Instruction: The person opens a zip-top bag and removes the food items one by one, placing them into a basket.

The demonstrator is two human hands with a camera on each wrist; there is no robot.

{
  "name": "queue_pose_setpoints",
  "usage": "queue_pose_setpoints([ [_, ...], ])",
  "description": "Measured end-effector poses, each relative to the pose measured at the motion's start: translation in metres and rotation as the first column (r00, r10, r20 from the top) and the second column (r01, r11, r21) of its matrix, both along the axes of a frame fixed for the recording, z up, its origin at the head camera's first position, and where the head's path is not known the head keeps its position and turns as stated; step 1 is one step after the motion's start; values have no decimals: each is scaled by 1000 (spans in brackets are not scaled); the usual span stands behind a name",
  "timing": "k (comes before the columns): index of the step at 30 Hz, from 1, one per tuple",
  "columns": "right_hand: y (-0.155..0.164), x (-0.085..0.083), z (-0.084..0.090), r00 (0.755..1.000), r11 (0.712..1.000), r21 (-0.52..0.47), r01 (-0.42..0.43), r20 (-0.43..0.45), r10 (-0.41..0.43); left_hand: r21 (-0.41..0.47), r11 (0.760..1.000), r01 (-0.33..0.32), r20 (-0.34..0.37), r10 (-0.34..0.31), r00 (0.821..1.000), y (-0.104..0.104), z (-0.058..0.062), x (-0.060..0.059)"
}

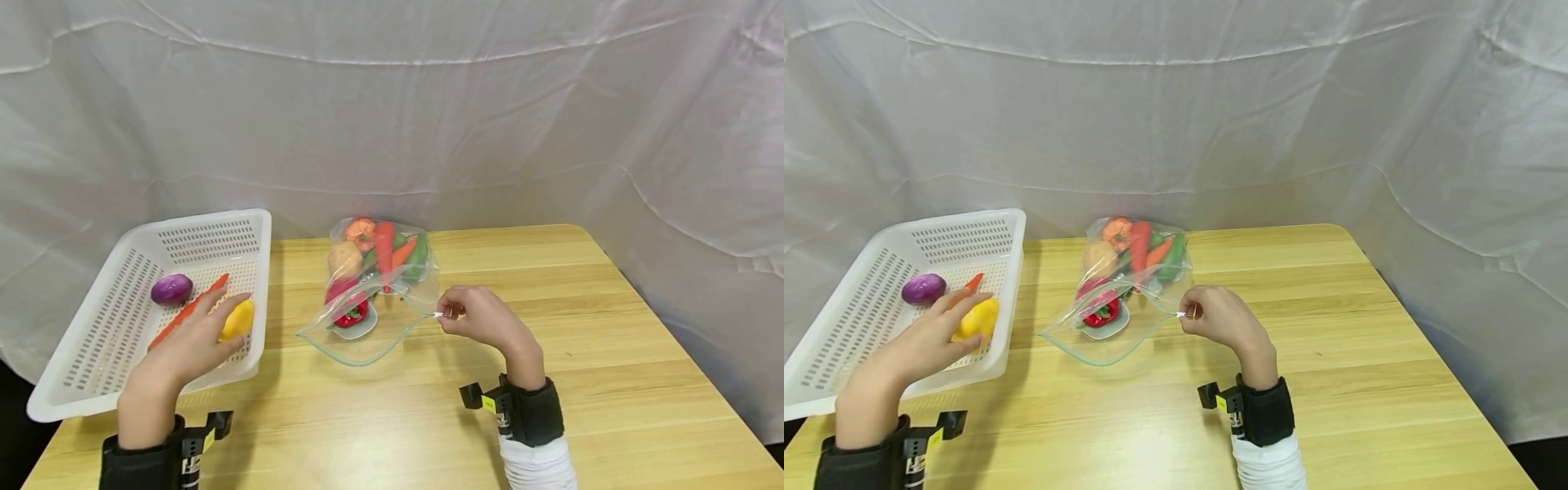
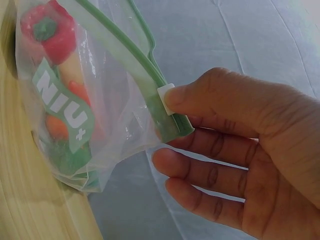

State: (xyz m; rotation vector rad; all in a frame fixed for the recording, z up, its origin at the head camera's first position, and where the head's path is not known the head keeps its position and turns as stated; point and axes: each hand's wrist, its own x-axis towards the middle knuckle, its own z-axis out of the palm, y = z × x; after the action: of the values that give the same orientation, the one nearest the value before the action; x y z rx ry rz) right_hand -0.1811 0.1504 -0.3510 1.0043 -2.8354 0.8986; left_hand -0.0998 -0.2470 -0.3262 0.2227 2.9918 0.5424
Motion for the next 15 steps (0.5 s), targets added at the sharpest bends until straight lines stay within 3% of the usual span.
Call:
queue_pose_setpoints([
  [15,1,0,0,1000,1000,0,3,-3,-3,-18,997,73,-45,-74,996,37,4,-4],
])
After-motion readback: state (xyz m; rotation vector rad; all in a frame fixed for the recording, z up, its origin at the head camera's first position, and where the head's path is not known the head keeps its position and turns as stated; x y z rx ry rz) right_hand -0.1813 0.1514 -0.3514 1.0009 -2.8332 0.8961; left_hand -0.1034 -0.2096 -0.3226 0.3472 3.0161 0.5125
